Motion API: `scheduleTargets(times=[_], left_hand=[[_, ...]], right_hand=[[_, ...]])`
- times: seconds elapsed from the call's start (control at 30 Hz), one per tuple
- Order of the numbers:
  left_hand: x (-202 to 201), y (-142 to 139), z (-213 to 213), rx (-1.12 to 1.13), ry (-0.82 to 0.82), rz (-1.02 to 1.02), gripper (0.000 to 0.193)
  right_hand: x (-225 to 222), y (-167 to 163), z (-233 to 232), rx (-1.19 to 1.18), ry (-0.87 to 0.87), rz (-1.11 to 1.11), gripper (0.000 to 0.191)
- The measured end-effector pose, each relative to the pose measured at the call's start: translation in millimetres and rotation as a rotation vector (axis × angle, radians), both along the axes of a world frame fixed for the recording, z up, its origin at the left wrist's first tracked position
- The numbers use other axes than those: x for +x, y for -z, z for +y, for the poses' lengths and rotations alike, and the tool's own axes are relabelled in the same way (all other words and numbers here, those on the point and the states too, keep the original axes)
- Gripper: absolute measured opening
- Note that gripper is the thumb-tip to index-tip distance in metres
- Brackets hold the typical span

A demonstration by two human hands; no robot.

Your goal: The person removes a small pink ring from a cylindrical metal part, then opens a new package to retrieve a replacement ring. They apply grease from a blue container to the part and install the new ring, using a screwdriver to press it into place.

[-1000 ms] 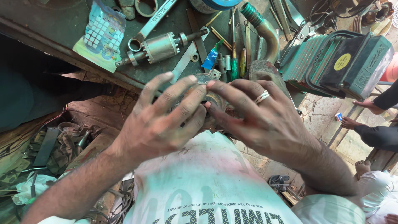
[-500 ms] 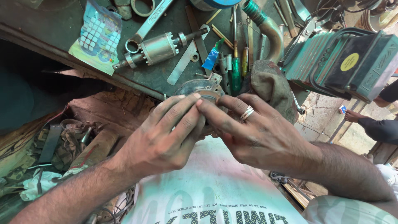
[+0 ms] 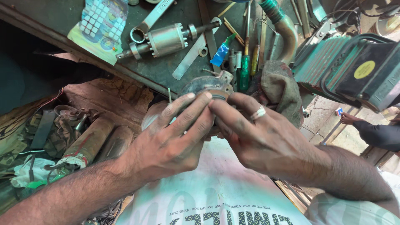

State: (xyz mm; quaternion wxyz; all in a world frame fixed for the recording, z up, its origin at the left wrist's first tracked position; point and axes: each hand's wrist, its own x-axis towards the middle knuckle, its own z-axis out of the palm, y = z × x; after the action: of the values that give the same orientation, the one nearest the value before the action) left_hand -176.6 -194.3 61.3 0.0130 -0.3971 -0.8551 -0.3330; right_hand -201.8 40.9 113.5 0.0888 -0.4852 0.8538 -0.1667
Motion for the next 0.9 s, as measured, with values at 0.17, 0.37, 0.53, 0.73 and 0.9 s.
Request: scheduleTargets(times=[0.17,0.37,0.53,0.73,0.9], left_hand=[[2.0,0.1,-5.1,-0.025,0.026,0.154,0.039],[6.9,12.3,-3.7,0.108,-0.039,0.083,0.047],[13.9,24.6,-11.6,0.291,-0.179,-0.201,0.091],[16.3,34.8,-10.1,0.369,-0.214,-0.321,0.104],[15.0,37.5,-10.0,0.390,-0.191,-0.316,0.100]], right_hand=[[4.2,-0.3,2.6,0.030,0.085,-0.201,0.038],[-3.8,-5.3,14.0,-0.207,0.219,-0.334,0.030],[-13.8,5.7,9.4,-0.275,0.353,-0.507,0.055],[-21.9,24.8,-5.1,-0.256,0.388,-0.651,0.069],[-31.2,26.6,-8.3,-0.203,0.386,-0.766,0.068]])
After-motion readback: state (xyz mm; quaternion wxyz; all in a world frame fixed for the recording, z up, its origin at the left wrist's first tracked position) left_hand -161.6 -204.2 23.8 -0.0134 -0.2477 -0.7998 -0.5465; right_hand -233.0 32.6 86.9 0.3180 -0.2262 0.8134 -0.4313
